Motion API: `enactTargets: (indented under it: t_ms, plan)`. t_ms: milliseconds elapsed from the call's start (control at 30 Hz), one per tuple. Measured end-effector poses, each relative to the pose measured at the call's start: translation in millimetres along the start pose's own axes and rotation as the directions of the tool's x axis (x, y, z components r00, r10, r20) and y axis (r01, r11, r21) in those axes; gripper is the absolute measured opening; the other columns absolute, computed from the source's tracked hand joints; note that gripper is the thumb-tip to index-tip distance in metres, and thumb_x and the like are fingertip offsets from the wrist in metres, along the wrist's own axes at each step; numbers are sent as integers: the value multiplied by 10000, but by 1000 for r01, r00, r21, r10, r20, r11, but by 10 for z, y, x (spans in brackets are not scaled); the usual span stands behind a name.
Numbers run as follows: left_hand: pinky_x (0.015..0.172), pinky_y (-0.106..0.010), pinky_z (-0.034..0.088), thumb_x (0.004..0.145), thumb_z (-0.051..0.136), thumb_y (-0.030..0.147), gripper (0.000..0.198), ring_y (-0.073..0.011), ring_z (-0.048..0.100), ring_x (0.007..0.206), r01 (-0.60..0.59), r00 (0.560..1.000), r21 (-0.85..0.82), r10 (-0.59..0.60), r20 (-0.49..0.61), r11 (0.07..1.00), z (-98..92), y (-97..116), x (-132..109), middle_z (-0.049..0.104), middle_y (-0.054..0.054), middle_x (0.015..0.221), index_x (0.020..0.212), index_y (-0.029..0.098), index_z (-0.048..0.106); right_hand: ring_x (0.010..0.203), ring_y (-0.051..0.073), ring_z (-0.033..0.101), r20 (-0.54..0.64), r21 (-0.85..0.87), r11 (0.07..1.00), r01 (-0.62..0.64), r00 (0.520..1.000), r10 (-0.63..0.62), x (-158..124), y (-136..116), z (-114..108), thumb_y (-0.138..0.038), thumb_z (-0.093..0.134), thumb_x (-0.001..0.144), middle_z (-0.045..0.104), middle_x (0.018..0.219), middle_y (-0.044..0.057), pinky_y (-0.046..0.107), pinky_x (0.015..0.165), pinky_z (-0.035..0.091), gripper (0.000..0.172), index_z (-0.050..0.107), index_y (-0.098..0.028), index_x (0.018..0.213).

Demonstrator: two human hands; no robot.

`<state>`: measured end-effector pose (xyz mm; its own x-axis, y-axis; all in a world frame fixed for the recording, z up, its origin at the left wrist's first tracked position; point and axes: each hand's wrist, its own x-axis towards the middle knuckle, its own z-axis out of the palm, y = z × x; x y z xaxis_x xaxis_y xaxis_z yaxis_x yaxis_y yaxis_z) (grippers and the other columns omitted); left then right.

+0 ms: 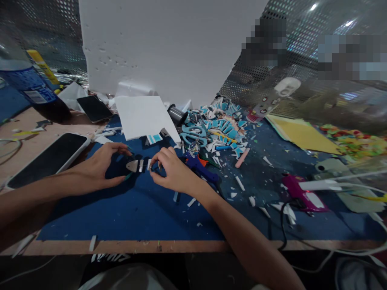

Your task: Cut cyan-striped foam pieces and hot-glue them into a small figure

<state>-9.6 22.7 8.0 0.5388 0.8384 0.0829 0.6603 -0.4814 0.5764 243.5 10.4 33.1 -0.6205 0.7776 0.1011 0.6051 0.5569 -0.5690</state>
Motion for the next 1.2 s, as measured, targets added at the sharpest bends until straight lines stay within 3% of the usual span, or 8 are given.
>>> enactTargets:
  t_ms: [500, 1200]
  plan:
    - [970, -546, 425, 767, 561, 476, 529, -330, 485, 1136, 13, 1000, -4, -13, -15, 1000, 27, 33, 28, 474, -139, 1180, 1177, 195, 380, 857, 204, 434, 33, 7, 996, -93, 995, 92, -9, 31, -18, -255, 482, 873, 466, 859, 51, 353, 780, 401, 58, 499, -200, 865]
    - [961, -552, 423, 721, 626, 501, 649, -366, 423, 1185, 41, 999, 5, -41, 5, 999, 24, 77, 1, 421, -140, 1235, 1244, 205, 380, 875, 204, 429, 75, 11, 991, -132, 988, 131, -14, 4, -52, -255, 537, 818, 448, 881, 51, 336, 759, 411, 100, 496, -189, 882]
